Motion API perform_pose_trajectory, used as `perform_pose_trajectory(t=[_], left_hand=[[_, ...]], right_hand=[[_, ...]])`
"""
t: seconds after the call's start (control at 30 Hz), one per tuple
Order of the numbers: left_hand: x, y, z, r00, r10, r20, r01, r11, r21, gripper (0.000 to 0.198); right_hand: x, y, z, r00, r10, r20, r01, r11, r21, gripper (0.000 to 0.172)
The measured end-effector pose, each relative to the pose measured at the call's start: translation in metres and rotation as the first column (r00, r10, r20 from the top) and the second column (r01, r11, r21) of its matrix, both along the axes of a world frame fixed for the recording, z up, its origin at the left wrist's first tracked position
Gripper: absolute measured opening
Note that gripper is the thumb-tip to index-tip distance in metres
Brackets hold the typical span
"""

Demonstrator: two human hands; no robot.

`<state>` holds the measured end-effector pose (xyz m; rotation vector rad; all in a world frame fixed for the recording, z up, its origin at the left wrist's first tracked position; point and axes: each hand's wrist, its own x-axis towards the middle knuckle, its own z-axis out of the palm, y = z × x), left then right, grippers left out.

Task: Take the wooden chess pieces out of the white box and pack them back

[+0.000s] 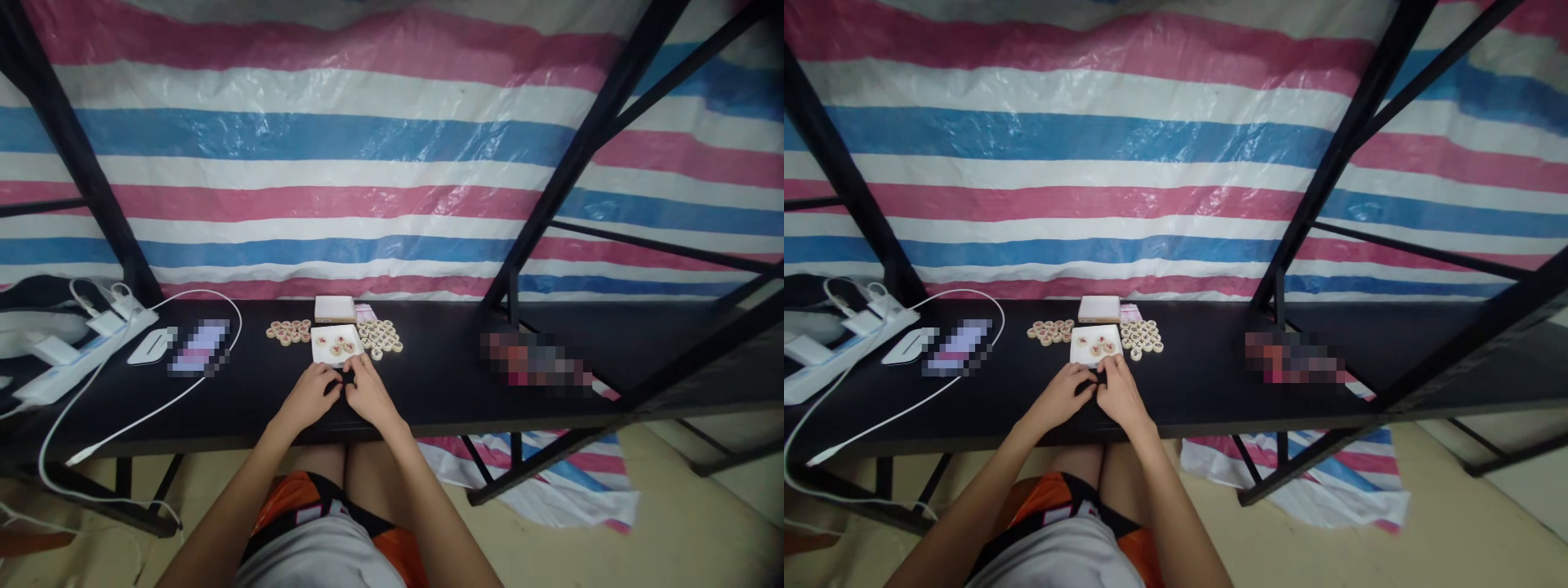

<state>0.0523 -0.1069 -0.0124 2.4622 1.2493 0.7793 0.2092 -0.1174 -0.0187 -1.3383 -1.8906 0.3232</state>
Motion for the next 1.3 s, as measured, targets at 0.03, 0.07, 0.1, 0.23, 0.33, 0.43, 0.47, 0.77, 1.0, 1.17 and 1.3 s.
perform_pose_trajectory(t=[0.03, 0.07, 0.1, 0.23, 0.33, 0.43, 0.47, 0.77, 1.0, 1.17, 1.3], left_hand=[[0.0, 0.0, -0.001, 1.0, 0.008, -0.004, -0.008, 1.0, 0.004, 0.017], [0.0, 0.001, -0.001, 1.0, 0.015, -0.007, -0.015, 1.0, 0.009, 0.018], [0.0, 0.001, -0.002, 1.0, 0.019, -0.01, -0.019, 1.0, 0.014, 0.019], [-0.001, 0.004, -0.005, 1.0, 0.005, -0.023, -0.005, 1.0, 0.022, 0.02], [-0.002, 0.004, -0.005, 1.0, 0.0, -0.015, 0.0, 1.0, 0.01, 0.021], [-0.002, 0.002, -0.004, 1.0, -0.004, 0.008, 0.004, 1.0, 0.004, 0.024], [-0.002, 0.002, -0.003, 1.0, -0.004, 0.017, 0.004, 1.0, 0.003, 0.027], [-0.002, 0.002, -0.005, 0.998, 0.004, -0.064, -0.002, 0.999, 0.032, 0.037], [0.001, -0.001, -0.001, 0.997, 0.037, -0.071, -0.034, 0.999, 0.04, 0.032], [0.001, 0.0, -0.002, 0.995, 0.074, -0.065, -0.071, 0.996, 0.046, 0.021], [0.002, 0.0, 0.0, 0.989, 0.118, -0.09, -0.114, 0.992, 0.045, 0.016]], right_hand=[[0.0, 0.0, -0.002, 1.0, 0.01, -0.002, -0.01, 1.0, -0.003, 0.033], [0.0, 0.0, -0.004, 1.0, 0.016, -0.007, -0.016, 1.0, -0.005, 0.033], [0.0, 0.001, -0.005, 1.0, 0.021, -0.015, -0.021, 1.0, -0.006, 0.033], [0.002, 0.007, -0.007, 0.999, 0.017, -0.039, -0.017, 1.0, -0.001, 0.031], [0.003, 0.009, -0.009, 0.999, -0.006, -0.054, 0.005, 1.0, -0.009, 0.028], [0.004, 0.01, -0.01, 0.998, -0.053, -0.042, 0.051, 0.998, -0.034, 0.025], [0.004, 0.01, -0.011, 0.997, -0.081, -0.018, 0.08, 0.996, -0.036, 0.024], [0.003, 0.008, -0.007, 0.97, -0.184, 0.159, 0.181, 0.983, 0.032, 0.029], [0.008, 0.007, -0.011, 0.925, -0.37, 0.084, 0.366, 0.929, 0.063, 0.044], [0.002, 0.006, -0.01, 0.905, -0.31, 0.29, 0.312, 0.949, 0.042, 0.04], [0.002, 0.004, -0.009, 0.906, -0.342, 0.248, 0.338, 0.939, 0.06, 0.034]])
